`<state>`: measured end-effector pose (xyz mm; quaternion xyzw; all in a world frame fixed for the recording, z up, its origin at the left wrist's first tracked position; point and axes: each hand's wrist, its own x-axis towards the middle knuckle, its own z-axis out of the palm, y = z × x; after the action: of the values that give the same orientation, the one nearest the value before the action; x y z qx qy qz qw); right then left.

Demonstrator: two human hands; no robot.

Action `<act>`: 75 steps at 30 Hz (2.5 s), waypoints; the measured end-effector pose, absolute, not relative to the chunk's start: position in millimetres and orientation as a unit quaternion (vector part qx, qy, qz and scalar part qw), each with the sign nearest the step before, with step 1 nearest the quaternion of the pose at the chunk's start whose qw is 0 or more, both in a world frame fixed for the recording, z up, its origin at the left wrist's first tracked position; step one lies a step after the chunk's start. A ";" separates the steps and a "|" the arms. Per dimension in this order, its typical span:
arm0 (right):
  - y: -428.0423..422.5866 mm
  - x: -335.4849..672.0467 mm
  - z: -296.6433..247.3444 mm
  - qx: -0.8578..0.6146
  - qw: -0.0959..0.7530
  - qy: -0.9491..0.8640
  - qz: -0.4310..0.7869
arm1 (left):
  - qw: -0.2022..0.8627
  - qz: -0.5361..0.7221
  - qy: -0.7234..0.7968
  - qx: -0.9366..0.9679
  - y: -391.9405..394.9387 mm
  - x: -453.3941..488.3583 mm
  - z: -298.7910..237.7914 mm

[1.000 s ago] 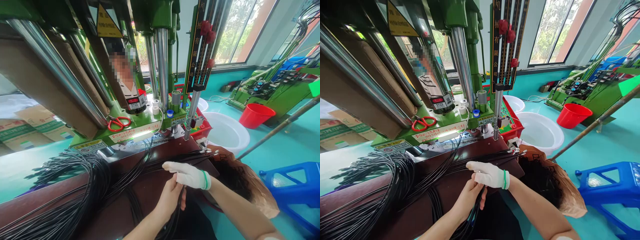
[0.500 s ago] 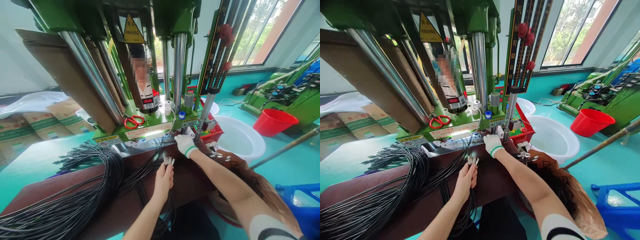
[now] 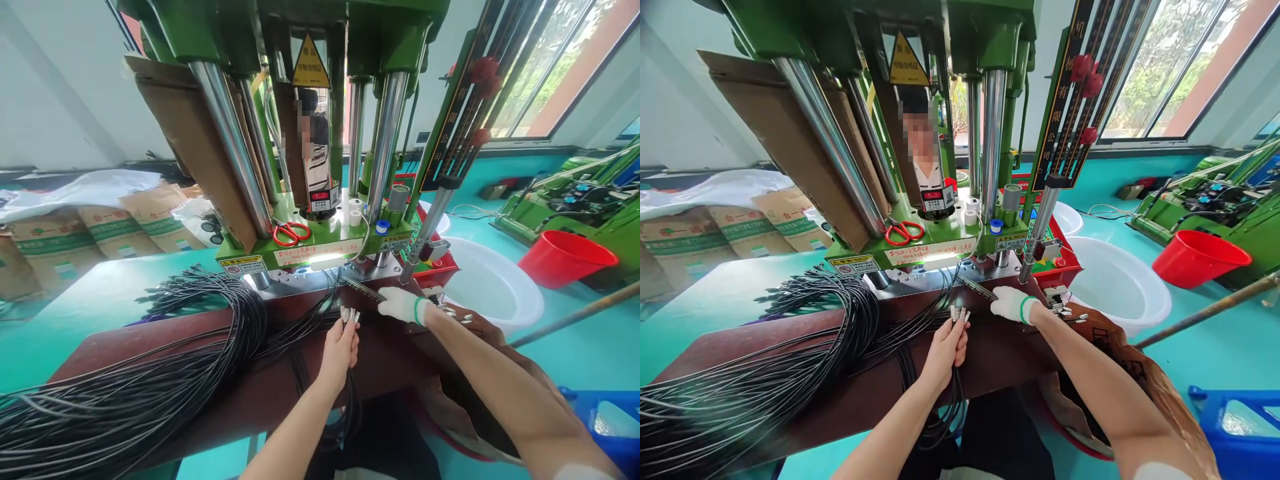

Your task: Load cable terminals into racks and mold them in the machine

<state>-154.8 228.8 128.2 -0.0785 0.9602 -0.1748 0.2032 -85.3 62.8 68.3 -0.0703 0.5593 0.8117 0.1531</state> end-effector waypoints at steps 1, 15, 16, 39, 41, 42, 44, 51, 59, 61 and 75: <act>233.3 -140.5 127.3 -0.068 0.222 0.951 -0.206 | 0.160 0.810 0.560 -0.068 62.9 -84.5 69.7; 224.5 -57.8 78.1 0.039 0.117 0.626 -0.770 | 0.231 0.720 0.654 -0.026 91.2 -68.1 83.7; 223.6 -57.3 79.7 0.045 0.112 0.632 -0.766 | 0.232 0.720 0.654 -0.028 91.1 -67.9 83.8; 216.1 -48.2 79.5 0.056 0.082 0.664 -0.741 | 0.147 0.746 0.648 -0.035 83.3 -70.5 79.3; 218.2 -48.1 80.1 0.059 0.084 0.652 -0.752 | 0.181 0.756 0.626 -0.068 82.3 -71.7 81.4; 219.3 -48.2 80.2 0.056 0.084 0.650 -0.753 | 0.210 0.752 0.621 -0.073 82.0 -71.7 82.8; 221.2 -48.5 79.9 0.039 0.087 0.653 -0.751 | 0.256 0.739 0.619 -0.067 81.6 -71.2 85.9; 221.6 -47.5 75.8 0.023 0.093 0.668 -0.738 | 0.266 0.752 0.596 -0.088 80.0 -71.6 88.5; 218.5 -46.9 66.5 0.002 0.091 0.684 -0.724 | 0.217 0.762 0.606 -0.069 82.4 -69.7 83.7; 219.2 -47.9 70.0 0.017 0.097 0.672 -0.734 | 0.160 0.761 0.626 -0.054 81.3 -71.4 83.3; 227.3 -52.3 84.2 0.016 0.140 0.666 -0.733 | 0.179 0.738 0.647 -0.068 76.4 -78.3 76.4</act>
<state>-52.3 227.3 84.2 0.0159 0.6656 -0.7328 0.1402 -78.3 76.4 76.4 -0.0682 0.6471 0.7378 0.1794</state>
